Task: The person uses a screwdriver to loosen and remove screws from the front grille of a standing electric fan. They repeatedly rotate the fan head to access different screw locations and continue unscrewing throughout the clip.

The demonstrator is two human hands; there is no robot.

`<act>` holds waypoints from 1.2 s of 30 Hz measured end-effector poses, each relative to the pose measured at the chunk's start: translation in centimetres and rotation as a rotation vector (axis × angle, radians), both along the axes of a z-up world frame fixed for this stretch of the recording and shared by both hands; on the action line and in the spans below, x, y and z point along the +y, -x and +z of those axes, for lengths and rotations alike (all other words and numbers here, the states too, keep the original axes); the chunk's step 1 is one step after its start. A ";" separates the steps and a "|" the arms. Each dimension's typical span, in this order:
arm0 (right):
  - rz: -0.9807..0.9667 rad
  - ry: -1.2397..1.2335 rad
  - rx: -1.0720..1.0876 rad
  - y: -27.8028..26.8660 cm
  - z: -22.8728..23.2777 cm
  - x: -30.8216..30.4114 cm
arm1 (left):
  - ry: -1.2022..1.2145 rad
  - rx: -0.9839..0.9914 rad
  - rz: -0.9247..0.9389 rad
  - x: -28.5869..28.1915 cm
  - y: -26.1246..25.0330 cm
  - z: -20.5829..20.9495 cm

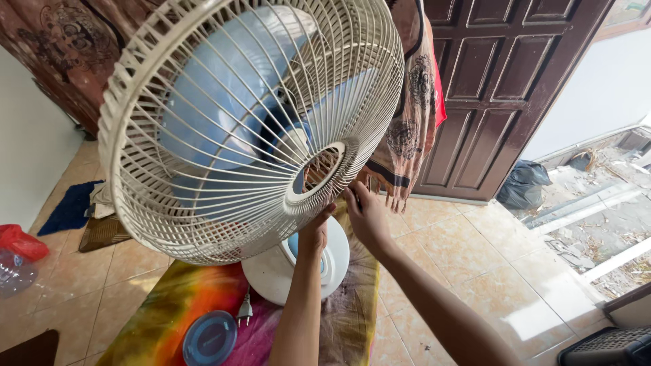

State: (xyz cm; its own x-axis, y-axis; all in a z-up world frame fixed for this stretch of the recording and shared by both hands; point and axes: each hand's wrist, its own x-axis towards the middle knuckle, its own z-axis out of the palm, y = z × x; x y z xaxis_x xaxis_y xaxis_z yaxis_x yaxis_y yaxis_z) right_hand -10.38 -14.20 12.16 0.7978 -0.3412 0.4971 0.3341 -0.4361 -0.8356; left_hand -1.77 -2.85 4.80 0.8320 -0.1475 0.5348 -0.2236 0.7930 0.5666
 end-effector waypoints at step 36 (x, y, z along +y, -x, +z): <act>-0.005 0.300 0.251 3.2 8.3 -3.0 | 0.002 0.104 -0.085 -0.1 -0.4 -1.2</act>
